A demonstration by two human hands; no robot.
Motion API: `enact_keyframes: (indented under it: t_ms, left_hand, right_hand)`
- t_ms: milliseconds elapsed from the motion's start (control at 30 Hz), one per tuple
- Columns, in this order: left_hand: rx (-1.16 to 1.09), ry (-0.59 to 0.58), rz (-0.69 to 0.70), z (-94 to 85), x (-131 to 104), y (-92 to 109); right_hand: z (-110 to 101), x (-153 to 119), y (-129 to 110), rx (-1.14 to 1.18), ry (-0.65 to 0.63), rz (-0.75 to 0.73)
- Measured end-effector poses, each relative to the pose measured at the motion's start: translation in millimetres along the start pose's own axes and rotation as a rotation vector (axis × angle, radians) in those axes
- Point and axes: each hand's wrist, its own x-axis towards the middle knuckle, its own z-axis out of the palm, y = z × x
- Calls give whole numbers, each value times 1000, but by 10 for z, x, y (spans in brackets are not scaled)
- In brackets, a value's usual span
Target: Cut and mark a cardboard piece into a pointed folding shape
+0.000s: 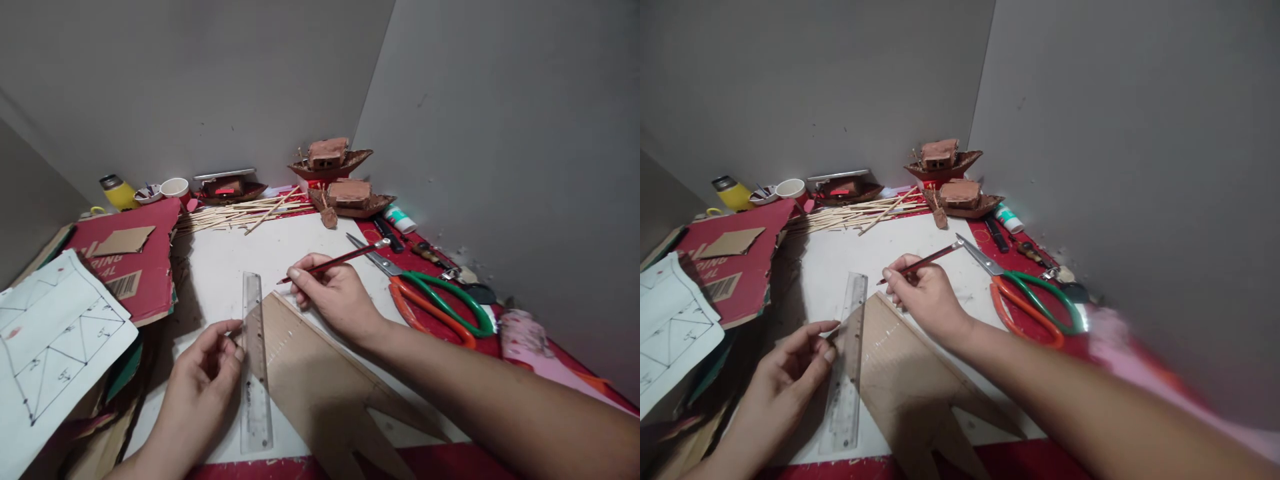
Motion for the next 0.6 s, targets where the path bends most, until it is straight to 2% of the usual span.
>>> enact_keyframes:
  t_ms: [133,200,367,500,533,600]
  left_hand:
    - [322,28,447,-28,-32,-11]
    - [462,-12,615,-12,-59,-7]
    - [926,-207,784,12,-236,66]
    - [1175,-362,1006,-34,-406,300]
    - [1195,-395,1016,-23,-410,376]
    - [1235,-438,915,44,-336,505]
  right_hand:
    - [45,-13,-3,-40,-49,124]
    - [66,-5,-5,-37,-68,175]
    - [86,42,-4,-1,-55,223]
    - [81,57,-13,30,-50,218]
    - [79,56,-14,34,-49,213]
    - [74,53,-13,36,-50,204]
